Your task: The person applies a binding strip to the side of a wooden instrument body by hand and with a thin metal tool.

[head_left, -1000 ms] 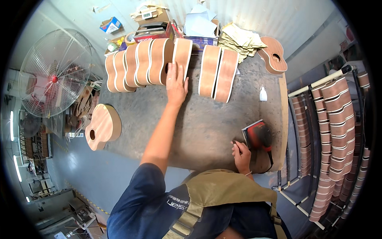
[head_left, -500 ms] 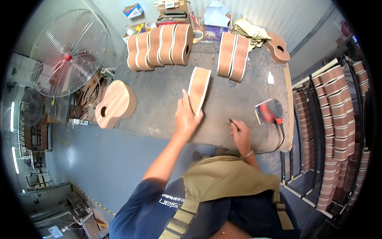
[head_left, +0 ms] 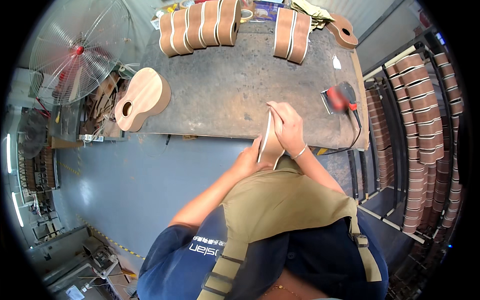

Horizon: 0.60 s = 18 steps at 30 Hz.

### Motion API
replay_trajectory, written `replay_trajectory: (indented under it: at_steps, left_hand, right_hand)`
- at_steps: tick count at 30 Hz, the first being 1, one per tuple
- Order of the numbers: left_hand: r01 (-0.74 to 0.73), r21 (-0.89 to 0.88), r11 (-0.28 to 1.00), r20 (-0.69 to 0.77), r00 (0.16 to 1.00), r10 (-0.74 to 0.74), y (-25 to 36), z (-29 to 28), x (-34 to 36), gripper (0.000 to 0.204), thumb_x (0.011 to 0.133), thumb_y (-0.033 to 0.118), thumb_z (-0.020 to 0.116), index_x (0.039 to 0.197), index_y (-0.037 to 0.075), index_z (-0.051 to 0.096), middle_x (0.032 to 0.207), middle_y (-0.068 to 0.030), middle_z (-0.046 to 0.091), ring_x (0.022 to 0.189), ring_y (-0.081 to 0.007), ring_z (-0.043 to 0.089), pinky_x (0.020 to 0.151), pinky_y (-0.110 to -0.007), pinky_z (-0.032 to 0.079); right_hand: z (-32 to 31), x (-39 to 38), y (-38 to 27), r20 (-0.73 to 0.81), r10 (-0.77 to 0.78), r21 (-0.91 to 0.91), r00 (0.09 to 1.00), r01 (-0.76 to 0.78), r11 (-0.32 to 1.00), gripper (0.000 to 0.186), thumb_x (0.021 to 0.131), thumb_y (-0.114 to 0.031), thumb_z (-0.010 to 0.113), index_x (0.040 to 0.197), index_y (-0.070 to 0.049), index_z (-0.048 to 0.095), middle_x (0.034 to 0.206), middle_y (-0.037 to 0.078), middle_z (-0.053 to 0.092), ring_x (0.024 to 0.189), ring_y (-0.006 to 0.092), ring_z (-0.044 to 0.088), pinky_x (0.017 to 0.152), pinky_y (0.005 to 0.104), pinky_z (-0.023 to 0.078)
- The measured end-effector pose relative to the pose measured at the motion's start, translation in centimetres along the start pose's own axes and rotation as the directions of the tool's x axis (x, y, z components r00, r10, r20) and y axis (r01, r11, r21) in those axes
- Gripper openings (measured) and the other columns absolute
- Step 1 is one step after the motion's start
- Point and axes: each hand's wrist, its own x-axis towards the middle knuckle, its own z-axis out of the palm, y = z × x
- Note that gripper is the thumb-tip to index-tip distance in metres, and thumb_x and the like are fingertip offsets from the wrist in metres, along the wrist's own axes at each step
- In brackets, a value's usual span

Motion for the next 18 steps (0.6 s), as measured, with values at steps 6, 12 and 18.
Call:
replay_trajectory:
  at_steps: [6,12,18]
  left_hand:
    - [0.160,-0.191,0.969,0.190,0.974,-0.123,0.5,-1.7,1.2,0.106,0.087,0.015,0.087,0.168,0.001,0.019,0.115,-0.0228,0.069,0.095,-0.0327,0.072,0.087,-0.040,0.060]
    - [0.107,-0.346,0.932,0.140,0.988,-0.061,-2.1,-7.8,4.6,0.071,0.088,0.010,0.088,0.150,0.002,0.055,0.113,-0.0078,0.063,0.091,-0.0148,0.067,0.084,-0.030,0.057]
    - [-0.148,-0.026,0.989,-0.270,0.953,0.135,3.8,-11.0,12.6,0.030,0.093,0.011,0.082,0.120,0.005,0.072,0.102,-0.0054,0.067,0.090,-0.0142,0.067,0.080,-0.029,0.053]
  right_hand:
    - [-1.7,-1.3,2.1,-0.023,0.404,0.377,0.915,-0.366,0.851,0.025,0.106,0.002,0.056,0.129,0.004,0.064,0.107,0.012,0.076,0.088,0.0147,0.073,0.073,0.0298,0.059]
    - [-2.9,1.2,8.5,0.234,0.401,0.267,0.885,-0.456,0.849,0.016,0.099,-0.003,0.068,0.114,0.002,0.070,0.102,0.016,0.079,0.089,0.0224,0.077,0.077,0.0312,0.059]
    - [-0.1,3.8,9.4,0.381,0.346,0.129,0.857,-0.420,0.898,0.013,0.089,-0.013,0.080,0.097,-0.003,0.080,0.090,0.015,0.072,0.078,0.0276,0.073,0.074,0.0360,0.058]
